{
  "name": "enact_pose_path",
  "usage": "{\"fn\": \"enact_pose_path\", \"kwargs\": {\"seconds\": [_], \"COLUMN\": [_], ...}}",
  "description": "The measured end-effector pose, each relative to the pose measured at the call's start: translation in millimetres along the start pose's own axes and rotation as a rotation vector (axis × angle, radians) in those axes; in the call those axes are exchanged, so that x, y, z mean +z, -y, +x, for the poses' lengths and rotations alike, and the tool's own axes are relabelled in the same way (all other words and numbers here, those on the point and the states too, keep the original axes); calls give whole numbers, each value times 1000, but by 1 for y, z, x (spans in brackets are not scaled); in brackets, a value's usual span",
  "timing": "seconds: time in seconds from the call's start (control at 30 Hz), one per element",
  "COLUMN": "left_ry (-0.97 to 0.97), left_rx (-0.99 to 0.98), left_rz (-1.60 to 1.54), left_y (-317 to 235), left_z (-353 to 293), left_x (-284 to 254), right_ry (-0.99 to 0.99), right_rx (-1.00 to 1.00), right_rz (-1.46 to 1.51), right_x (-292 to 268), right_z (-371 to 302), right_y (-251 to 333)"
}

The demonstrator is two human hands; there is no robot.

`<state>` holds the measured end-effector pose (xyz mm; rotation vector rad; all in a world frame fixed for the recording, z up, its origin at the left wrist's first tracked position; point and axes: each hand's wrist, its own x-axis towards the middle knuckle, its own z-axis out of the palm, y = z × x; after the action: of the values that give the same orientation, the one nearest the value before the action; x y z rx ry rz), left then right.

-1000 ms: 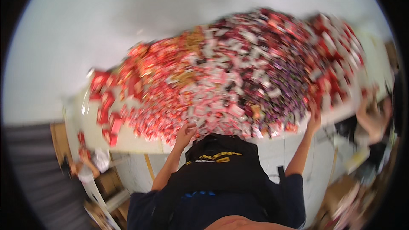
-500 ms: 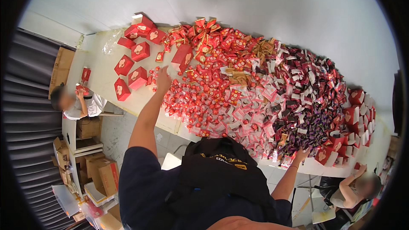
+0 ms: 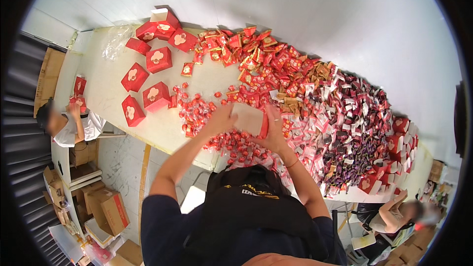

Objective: The person repeatedly picks small wrapped candies from a large pile on a table and places them into small red boxes. The person handles the candies by hand and arranges them inside the boxes, which are then set aside.

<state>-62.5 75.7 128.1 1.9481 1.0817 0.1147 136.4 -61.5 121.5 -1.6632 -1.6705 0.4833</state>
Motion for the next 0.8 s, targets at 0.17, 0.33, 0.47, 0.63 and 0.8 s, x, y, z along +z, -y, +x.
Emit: {"fn": "enact_pose_path", "kwargs": {"seconds": [0.17, 0.33, 0.47, 0.63, 0.8], "left_ry": [-190, -292, -291, -416, -511], "left_rx": [-80, -411, -403, -500, -613], "left_rz": [-740, -1148, -1137, -1135, -1189], "left_y": [58, 73, 98, 108, 111], "left_z": [-64, -82, -88, -91, -85], "left_x": [19, 8, 12, 25, 21], "right_ry": [462, 845, -28, 110, -55], "right_rx": [309, 2, 177, 341, 184], "right_rz": [847, 488, -193, -391, -213], "right_x": [43, 104, 155, 160, 162], "right_z": [47, 114, 192, 244, 222], "right_y": [26, -28, -167, -148, -160]}}
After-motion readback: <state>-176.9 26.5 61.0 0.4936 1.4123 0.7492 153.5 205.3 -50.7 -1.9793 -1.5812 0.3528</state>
